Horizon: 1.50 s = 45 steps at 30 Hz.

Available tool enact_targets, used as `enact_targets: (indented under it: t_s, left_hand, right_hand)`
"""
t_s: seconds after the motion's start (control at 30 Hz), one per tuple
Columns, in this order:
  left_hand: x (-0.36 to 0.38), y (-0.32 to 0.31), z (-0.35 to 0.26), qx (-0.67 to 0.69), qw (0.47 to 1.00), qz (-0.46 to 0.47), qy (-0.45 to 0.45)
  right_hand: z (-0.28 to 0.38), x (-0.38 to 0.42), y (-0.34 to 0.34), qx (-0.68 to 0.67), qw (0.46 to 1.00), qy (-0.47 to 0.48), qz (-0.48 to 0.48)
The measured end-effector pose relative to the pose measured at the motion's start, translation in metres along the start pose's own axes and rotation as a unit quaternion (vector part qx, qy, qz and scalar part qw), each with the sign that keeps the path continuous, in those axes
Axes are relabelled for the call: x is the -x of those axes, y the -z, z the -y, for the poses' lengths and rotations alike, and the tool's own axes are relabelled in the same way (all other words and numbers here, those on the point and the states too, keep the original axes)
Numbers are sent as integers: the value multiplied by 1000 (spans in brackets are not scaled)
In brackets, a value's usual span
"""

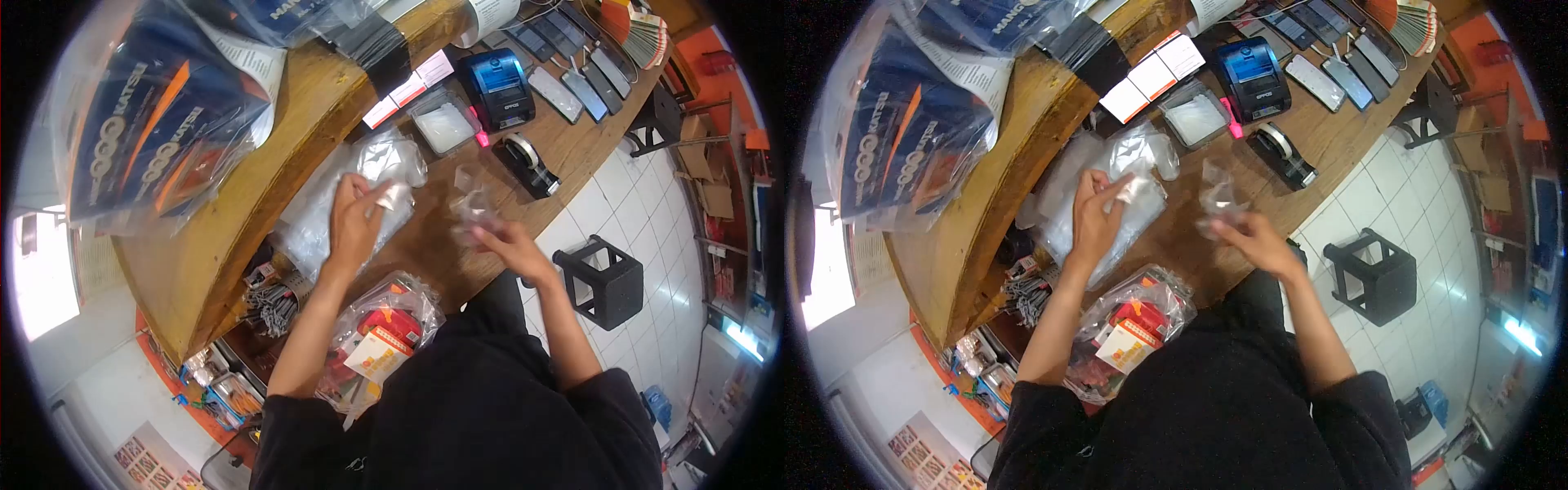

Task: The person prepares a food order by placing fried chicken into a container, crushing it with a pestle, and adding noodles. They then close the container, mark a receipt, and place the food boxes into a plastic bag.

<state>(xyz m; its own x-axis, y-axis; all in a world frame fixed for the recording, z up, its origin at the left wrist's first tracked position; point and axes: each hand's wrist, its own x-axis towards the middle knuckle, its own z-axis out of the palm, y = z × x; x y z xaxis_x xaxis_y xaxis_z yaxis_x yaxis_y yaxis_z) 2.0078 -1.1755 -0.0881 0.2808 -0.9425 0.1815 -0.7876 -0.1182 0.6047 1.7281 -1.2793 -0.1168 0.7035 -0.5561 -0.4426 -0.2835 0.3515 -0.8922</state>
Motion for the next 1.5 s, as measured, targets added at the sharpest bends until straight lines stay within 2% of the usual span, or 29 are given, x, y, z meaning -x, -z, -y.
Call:
enact_targets:
  t_s: [0.07, 0.1, 0.13, 0.17, 0.2, 0.27, 0.3, 0.37, 0.4, 0.43, 0.47, 0.5, 0.57, 0.6, 0.63, 0.7, 0.73, 0.77, 0.8, 0.87, 0.9, 0.93, 1.03, 1.07, 1.1, 1.23, 1.37, 1.47, 1.5]
  left_hand:
    - [17, 10, -45, 140, 988, 31, 56]
    - [25, 21, -64, 158, 983, 45, 83]
    - [37, 30, -71, 205, 971, 3, 125]
    - [52, 42, -76, 253, 953, -36, 165]
    - [67, 65, -82, 181, 966, -50, 177]
    - [109, 105, -99, 209, 947, -81, 231]
    - [137, 117, -108, 305, 908, -101, 270]
    - [199, 112, -92, 159, 958, -122, 205]
    - [201, 110, -117, 247, 893, -206, 315]
    - [201, 107, -130, 269, 867, -281, 312]
    - [212, 106, -127, 280, 875, -276, 283]
    - [223, 103, -124, 292, 883, -267, 251]
    - [237, 99, -129, 159, 920, -279, 226]
    - [243, 96, -132, 93, 931, -280, 216]
    - [249, 98, -137, 122, 927, -267, 234]
    - [263, 112, -150, 183, 917, -233, 267]
    - [268, 121, -158, 150, 922, -262, 242]
    - [274, 118, -162, 87, 918, -273, 274]
    - [280, 114, -167, 22, 909, -283, 303]
    - [298, 96, -163, -84, 904, -251, 335]
    - [310, 82, -155, -36, 896, -263, 357]
    - [319, 71, -148, 11, 885, -275, 375]
    - [322, 63, -132, 146, 837, -388, 358]
    - [323, 63, -131, 195, 817, -402, 364]
    - [324, 63, -131, 244, 797, -414, 367]
    - [323, 68, -131, 112, 861, -406, 286]
    - [318, 65, -150, 145, 809, -403, 404]
    - [337, 57, -129, 156, 821, -346, 426]
    - [337, 65, -132, 142, 833, -326, 423]
  right_hand:
    - [15, -17, -40, -119, 989, -4, 84]
    - [25, -25, -62, -92, 988, 67, 105]
    - [35, -31, -80, -65, 980, 137, 126]
    - [41, -34, -88, -67, 977, 118, 163]
    - [48, -37, -94, -67, 973, 97, 200]
    - [78, -26, -100, -59, 967, 47, 245]
    - [86, -20, -104, -46, 958, 58, 278]
    - [93, -12, -117, -23, 932, 77, 354]
    - [92, -6, -127, 10, 923, 105, 371]
    - [94, 0, -142, 70, 899, 211, 377]
    - [96, 10, -155, 123, 863, 315, 375]
    - [94, 21, -165, 124, 859, 314, 385]
    - [91, 43, -185, 124, 850, 313, 406]
    - [88, 55, -190, 96, 873, 201, 435]
    - [87, 61, -193, 69, 885, 84, 453]
    - [88, 66, -195, 107, 905, 48, 409]
    - [88, 68, -197, 123, 914, 30, 385]
    - [88, 70, -199, 138, 923, 14, 360]
    - [81, 67, -200, 113, 929, 78, 345]
    - [69, 59, -208, 191, 858, 207, 430]
    - [64, 58, -212, 225, 812, 269, 467]
    - [61, 59, -223, 257, 770, 278, 514]
    - [45, 83, -245, 294, 746, 409, 436]
    - [47, 83, -251, 309, 740, 317, 506]
    - [40, 84, -257, 318, 746, 310, 497]
    - [26, 73, -262, 371, 781, 249, 437]
    - [34, 33, -242, 346, 789, 214, 460]
    - [62, 26, -244, 456, 709, 178, 508]
    - [62, 24, -247, 415, 742, 149, 505]
